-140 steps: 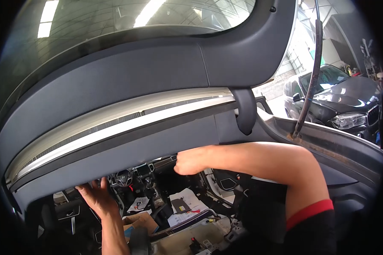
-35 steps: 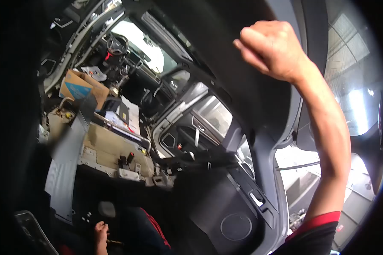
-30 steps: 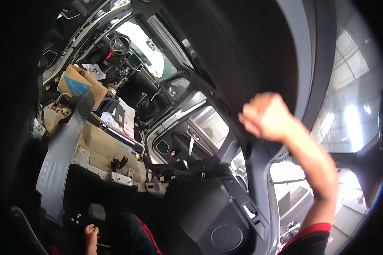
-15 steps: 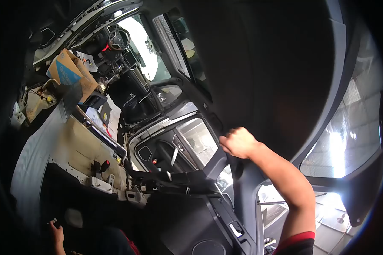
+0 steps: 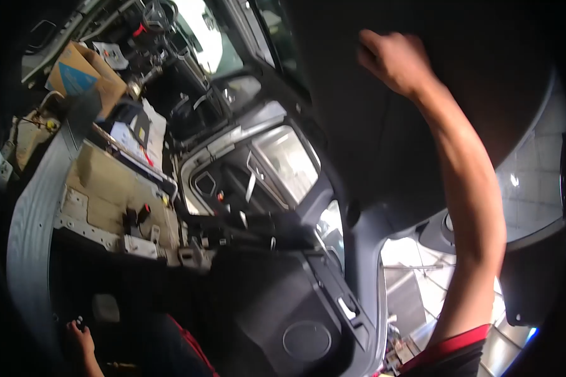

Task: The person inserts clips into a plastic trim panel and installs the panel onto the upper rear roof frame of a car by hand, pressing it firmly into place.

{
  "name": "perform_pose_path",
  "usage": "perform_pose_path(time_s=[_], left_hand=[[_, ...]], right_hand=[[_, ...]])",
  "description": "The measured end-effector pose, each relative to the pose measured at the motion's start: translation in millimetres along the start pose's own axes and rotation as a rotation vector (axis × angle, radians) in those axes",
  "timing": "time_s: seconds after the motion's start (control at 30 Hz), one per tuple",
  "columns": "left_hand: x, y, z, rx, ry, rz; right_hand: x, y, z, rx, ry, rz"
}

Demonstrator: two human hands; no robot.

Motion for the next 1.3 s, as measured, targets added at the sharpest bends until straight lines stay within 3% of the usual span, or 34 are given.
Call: perform_pose_path(time_s=[0.13,0.2,0.3,0.4,0.47,0.57,0.67,0.77,0.9,0.93,1.0,1.07,1.17,1.27,1.3], left_hand=[[-9.1,-4.0,-11.0,-0.014,0.058,-0.042],[1.5,-4.2,-3.5,0.042,0.066,-0.134],[-8.8,-6.2,-13.1,0.047,0.118,-0.154],[-19.6,-7.7,-26.4,0.013,0.155,-0.132],[-15.8,-7.7,-23.4,0.009,0.124,-0.140],[-6.2,0.7,-23.1,0.044,0.086,-0.215],[2.1,11.9,-24.2,0.076,-0.004,-0.186],[20.1,20.7,-16.2,0.207,0.139,-0.159],[21.7,26.6,-15.8,0.272,0.032,-0.148],[17.4,28.6,-26.1,0.268,0.030,-0.138],[14.6,31.6,-31.2,0.155,-0.066,-0.089],[17.3,25.1,-40.2,0.164,-0.124,-0.141],[-14.6,18.5,-70.8,0.053,-0.017,-0.010],[18.0,14.4,-6.0,0.354,-0.117,-0.202],[10.2,10.1,-19.2,0.366,-0.121,-0.212]], right_hand=[[-32.9,33.9,-16.1,0.083,-0.135,0.156],[-58.5,79.7,-41.6,0.212,-0.204,0.092],[-114.1,176.0,-53.8,0.226,-0.233,-0.189],[-185.0,296.3,-65.5,0.224,-0.226,-0.681],[-205.9,342.1,-86.0,0.357,-0.379,-0.851],[-226.1,339.9,-110.0,0.237,-0.358,-0.839],[-238.0,298.7,-113.1,0.175,-0.444,-0.680],[-253.6,274.5,-118.2,0.147,-0.453,-0.673],[-281.4,268.1,-75.7,0.193,-0.271,-0.831],[-291.6,269.3,-21.0,-0.073,-0.225,-0.897],[-336.7,281.2,19.4,-0.221,-0.189,-0.685],[-364.8,282.9,17.4,-0.224,-0.088,-0.815],[-371.9,279.4,-8.1,-0.135,-0.038,-0.834],[-367.1,269.1,-56.3,-0.026,-0.160,-0.868],[-373.4,268.8,-75.3,0.022,-0.202,-0.818]])
Point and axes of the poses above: each hand's wrist, its own y-axis away from the middle knuckle, its own x-axis out of the back of the hand, z = x × y, the point moved 3 cm from there along -y, towards the middle knuckle, and after that the axes turned 11 degrees about -x, right-handed, at the moved point
